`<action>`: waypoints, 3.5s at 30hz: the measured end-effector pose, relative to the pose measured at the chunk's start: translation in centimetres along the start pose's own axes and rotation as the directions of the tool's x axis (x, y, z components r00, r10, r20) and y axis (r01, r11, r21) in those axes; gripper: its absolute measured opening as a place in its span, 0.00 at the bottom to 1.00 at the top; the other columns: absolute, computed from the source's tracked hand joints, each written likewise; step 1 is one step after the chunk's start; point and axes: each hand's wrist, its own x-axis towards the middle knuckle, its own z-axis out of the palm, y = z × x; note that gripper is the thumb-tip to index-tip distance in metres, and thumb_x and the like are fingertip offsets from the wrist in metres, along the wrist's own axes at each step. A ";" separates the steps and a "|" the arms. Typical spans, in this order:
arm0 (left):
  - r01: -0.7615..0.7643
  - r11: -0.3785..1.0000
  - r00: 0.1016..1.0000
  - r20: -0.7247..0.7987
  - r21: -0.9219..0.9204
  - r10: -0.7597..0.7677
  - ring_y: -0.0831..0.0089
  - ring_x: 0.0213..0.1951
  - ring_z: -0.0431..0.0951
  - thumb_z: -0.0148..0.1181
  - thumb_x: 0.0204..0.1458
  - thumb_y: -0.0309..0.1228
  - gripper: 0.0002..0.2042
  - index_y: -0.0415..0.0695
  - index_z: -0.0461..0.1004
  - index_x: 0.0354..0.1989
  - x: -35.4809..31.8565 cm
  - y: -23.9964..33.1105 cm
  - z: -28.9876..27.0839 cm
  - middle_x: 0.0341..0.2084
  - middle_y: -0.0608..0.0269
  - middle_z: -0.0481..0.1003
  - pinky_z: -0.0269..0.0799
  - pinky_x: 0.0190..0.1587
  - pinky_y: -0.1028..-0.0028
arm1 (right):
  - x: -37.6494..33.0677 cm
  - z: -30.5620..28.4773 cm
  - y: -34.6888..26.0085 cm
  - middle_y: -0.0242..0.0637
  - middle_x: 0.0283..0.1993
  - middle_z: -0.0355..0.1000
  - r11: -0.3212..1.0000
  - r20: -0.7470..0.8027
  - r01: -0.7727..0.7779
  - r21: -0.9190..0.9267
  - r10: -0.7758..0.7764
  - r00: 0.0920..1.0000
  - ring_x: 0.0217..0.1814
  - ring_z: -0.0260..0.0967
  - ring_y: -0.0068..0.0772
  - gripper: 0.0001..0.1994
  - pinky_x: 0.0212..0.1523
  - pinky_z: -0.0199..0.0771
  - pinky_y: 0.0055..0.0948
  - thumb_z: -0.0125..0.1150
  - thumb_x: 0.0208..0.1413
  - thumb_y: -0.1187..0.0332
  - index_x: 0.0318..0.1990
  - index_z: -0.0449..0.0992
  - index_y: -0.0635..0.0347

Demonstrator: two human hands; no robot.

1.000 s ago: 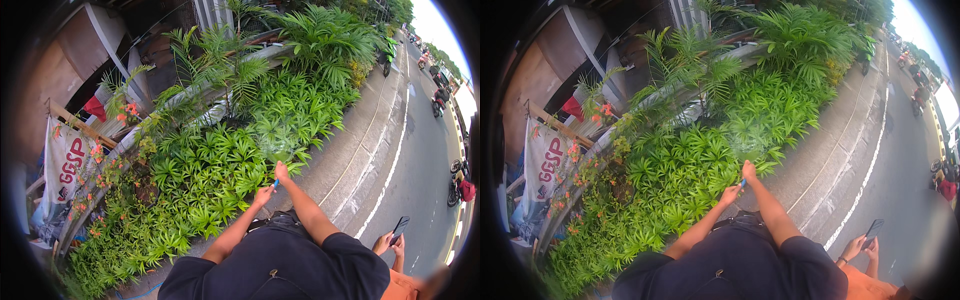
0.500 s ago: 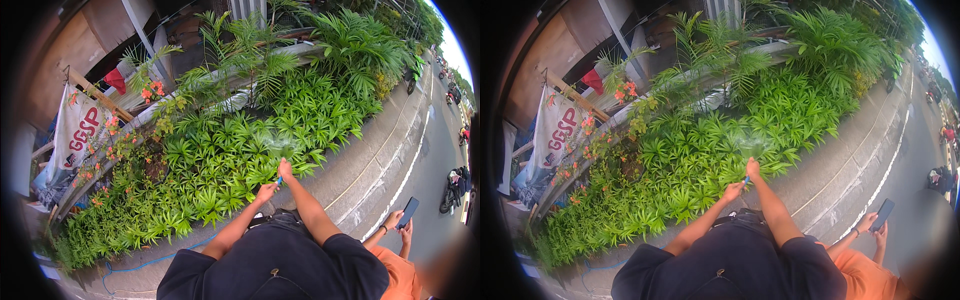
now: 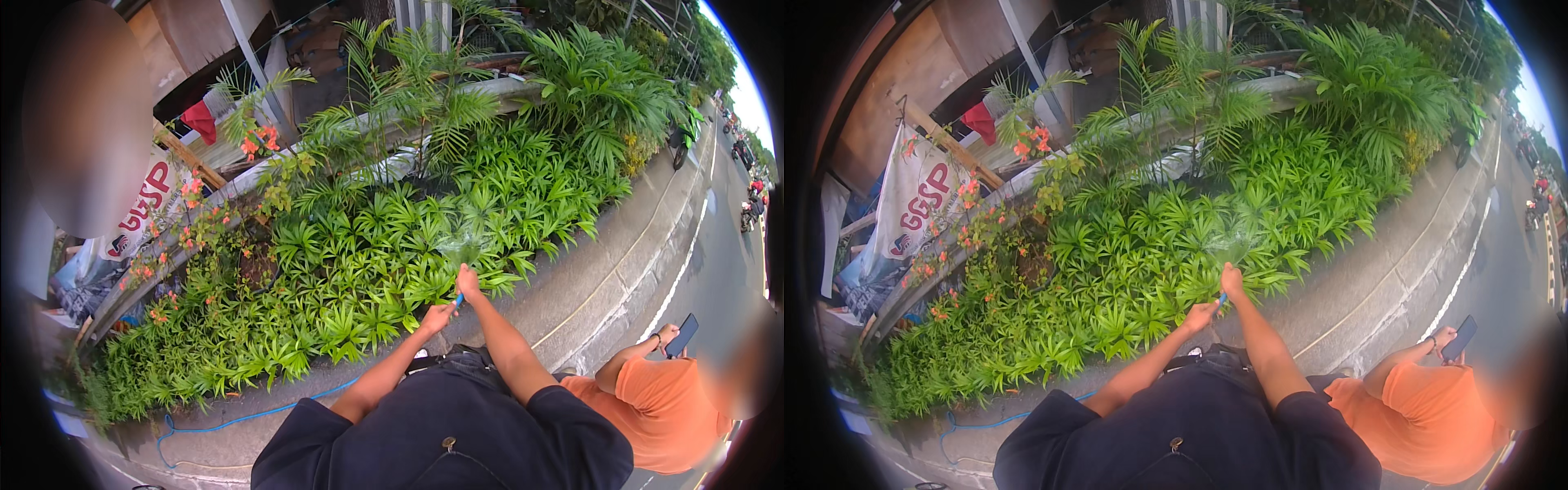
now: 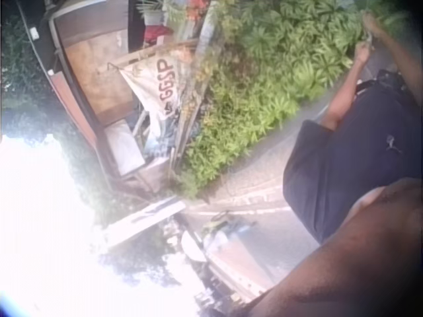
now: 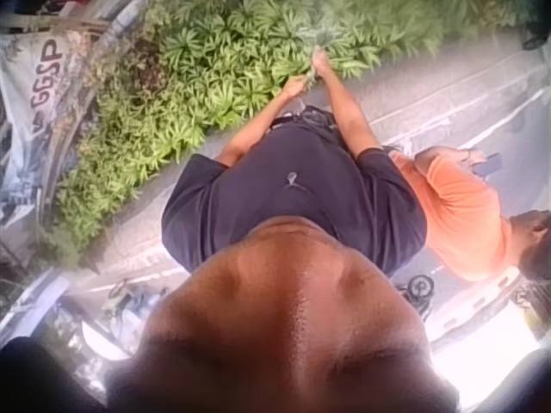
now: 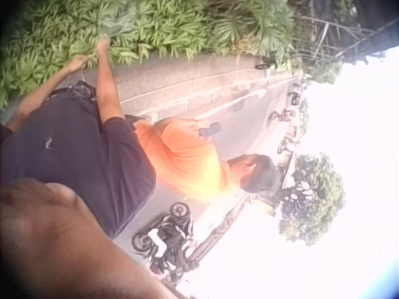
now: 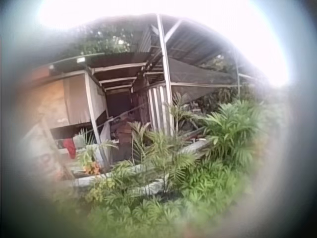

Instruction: The person waters a roadside garden bed using a blue hose. They move the hose along the length of the plants, spraying water onto the foliage and soil.

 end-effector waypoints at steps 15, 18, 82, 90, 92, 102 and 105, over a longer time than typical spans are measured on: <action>0.094 0.995 0.989 0.115 0.019 -0.095 0.80 0.08 0.54 0.42 0.54 0.56 0.27 0.43 0.76 0.28 -0.5 -1.0 2.3 0.05 0.71 0.57 0.46 0.11 0.75 | -1.6 -2.5 1.2 0.41 0.10 0.61 0.991 0.071 -0.002 -0.133 0.011 0.997 0.08 0.59 0.36 0.24 0.13 0.63 0.36 0.37 0.56 0.56 0.15 0.65 0.66; 0.123 0.992 0.984 0.126 0.036 -0.127 0.79 0.07 0.53 0.42 0.54 0.56 0.27 0.43 0.76 0.29 -0.5 -0.6 3.5 0.06 0.70 0.57 0.47 0.11 0.75 | -1.4 -3.8 1.7 0.53 0.12 0.64 0.988 0.048 -0.064 -0.144 0.071 0.996 0.11 0.65 0.44 0.26 0.17 0.67 0.40 0.37 0.56 0.57 0.17 0.67 0.73; -0.134 0.989 0.840 -0.536 -0.064 0.079 0.70 0.22 0.71 0.45 0.53 0.56 0.26 0.46 0.78 0.24 -17.9 -13.0 29.7 0.15 0.59 0.71 0.65 0.29 0.69 | -20.2 -17.9 10.7 0.36 0.11 0.59 0.968 0.538 0.196 -0.158 -0.083 0.839 0.09 0.57 0.30 0.23 0.10 0.61 0.31 0.37 0.57 0.56 0.15 0.62 0.62; -0.150 0.989 0.842 -0.525 -0.010 0.122 0.78 0.15 0.64 0.48 0.52 0.56 0.26 0.41 0.76 0.26 -16.1 -8.4 32.9 0.09 0.67 0.63 0.59 0.20 0.73 | -15.9 -23.0 10.5 0.41 0.13 0.64 0.953 0.412 0.242 -0.184 -0.148 0.899 0.12 0.64 0.37 0.25 0.13 0.67 0.36 0.36 0.56 0.55 0.17 0.66 0.68; -0.131 0.991 0.856 -0.506 -0.011 0.107 0.75 0.17 0.66 0.47 0.51 0.57 0.27 0.42 0.77 0.26 -14.5 -7.6 34.7 0.11 0.65 0.66 0.61 0.22 0.72 | -14.9 -25.3 9.9 0.41 0.13 0.64 0.950 0.380 0.258 -0.176 -0.176 0.908 0.12 0.64 0.37 0.25 0.13 0.67 0.36 0.35 0.56 0.55 0.17 0.66 0.68; 0.017 0.987 0.872 -0.485 0.157 0.062 0.63 0.27 0.75 0.45 0.48 0.61 0.28 0.47 0.78 0.26 -5.0 1.1 48.3 0.19 0.57 0.74 0.68 0.33 0.67 | -5.0 -42.6 7.4 0.37 0.11 0.60 0.966 0.334 0.241 -0.093 -0.198 0.921 0.10 0.60 0.33 0.23 0.11 0.62 0.33 0.35 0.57 0.57 0.16 0.63 0.64; -0.039 0.990 0.878 -0.468 0.133 0.098 0.62 0.28 0.76 0.44 0.49 0.61 0.28 0.48 0.78 0.26 -2.0 4.3 51.4 0.20 0.57 0.74 0.68 0.34 0.66 | -1.6 -45.9 4.9 0.35 0.12 0.59 0.954 0.327 0.276 -0.116 -0.225 0.918 0.10 0.58 0.32 0.22 0.11 0.61 0.31 0.35 0.57 0.57 0.18 0.62 0.62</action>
